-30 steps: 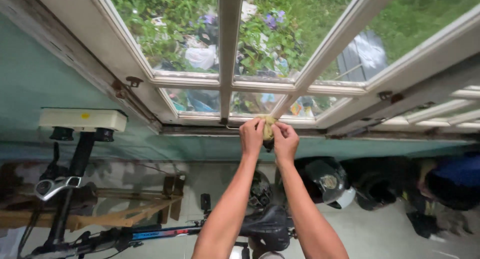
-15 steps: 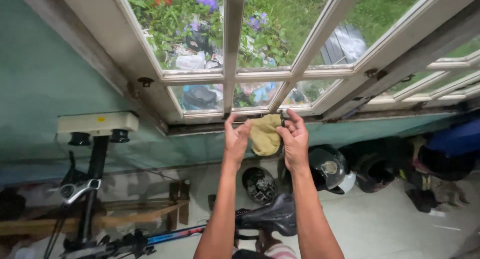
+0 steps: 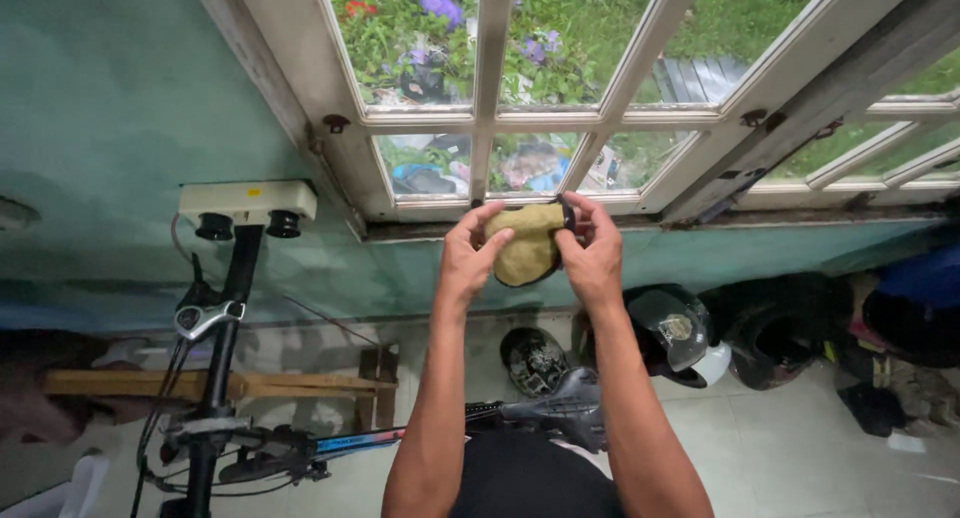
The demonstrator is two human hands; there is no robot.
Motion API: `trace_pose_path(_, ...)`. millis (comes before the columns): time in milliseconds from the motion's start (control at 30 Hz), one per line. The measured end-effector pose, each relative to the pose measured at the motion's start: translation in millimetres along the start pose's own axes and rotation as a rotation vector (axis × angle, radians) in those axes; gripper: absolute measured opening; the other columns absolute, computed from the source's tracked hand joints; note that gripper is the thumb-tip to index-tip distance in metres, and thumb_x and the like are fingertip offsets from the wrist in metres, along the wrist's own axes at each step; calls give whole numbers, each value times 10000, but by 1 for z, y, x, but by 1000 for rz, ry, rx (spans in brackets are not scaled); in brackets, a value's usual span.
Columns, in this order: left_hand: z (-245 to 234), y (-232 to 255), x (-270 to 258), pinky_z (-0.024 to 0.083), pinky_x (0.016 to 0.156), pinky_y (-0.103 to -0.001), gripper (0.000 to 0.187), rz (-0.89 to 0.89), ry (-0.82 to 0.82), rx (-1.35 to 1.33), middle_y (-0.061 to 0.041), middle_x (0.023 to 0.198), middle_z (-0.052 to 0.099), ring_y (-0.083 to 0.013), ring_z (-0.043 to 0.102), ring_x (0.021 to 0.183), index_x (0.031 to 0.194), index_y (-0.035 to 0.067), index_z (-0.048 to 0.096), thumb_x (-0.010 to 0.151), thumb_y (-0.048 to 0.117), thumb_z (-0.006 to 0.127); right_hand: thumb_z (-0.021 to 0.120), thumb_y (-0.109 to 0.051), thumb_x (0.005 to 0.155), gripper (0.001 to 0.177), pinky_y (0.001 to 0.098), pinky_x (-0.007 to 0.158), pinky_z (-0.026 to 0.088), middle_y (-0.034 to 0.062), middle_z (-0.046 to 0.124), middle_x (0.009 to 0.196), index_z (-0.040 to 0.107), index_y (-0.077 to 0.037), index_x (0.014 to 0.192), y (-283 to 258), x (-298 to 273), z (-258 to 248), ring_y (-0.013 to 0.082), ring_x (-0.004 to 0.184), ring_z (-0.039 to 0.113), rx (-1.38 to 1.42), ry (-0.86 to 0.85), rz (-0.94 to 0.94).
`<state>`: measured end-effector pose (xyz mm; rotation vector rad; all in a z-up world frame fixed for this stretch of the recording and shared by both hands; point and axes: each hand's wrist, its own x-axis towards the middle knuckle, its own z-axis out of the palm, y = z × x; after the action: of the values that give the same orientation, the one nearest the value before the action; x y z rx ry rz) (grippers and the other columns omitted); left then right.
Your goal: The person wipes a window pane with a cloth, then sprays a cleaning solution onto the glass and continues wiping. The person repeats this process on the same window area throughout the clip.
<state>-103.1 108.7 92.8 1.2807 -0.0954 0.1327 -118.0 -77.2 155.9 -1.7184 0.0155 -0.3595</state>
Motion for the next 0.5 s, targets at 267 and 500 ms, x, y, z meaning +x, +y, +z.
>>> trace_pose_path(267, 1, 43, -8, 622, 803, -316, 500, 9, 67, 63, -144, 1092, 743, -158, 703, 941, 1336, 98, 682, 860, 106, 835, 699, 44, 865, 471, 213, 723, 603, 70, 728, 974, 697, -76, 1320, -7, 5, -5, 59, 804, 674, 163, -64, 8)
trace_pose_path(500, 11, 31, -6, 597, 686, -243, 210, -27, 88, 274, 2, 909, 728, -78, 658, 743, 1092, 232, 815, 921, 352, 799, 589, 66, 918, 416, 285, 745, 624, 109, 715, 1009, 682, -37, 1310, -6, 13, -12, 150, 861, 695, 377, -45, 25)
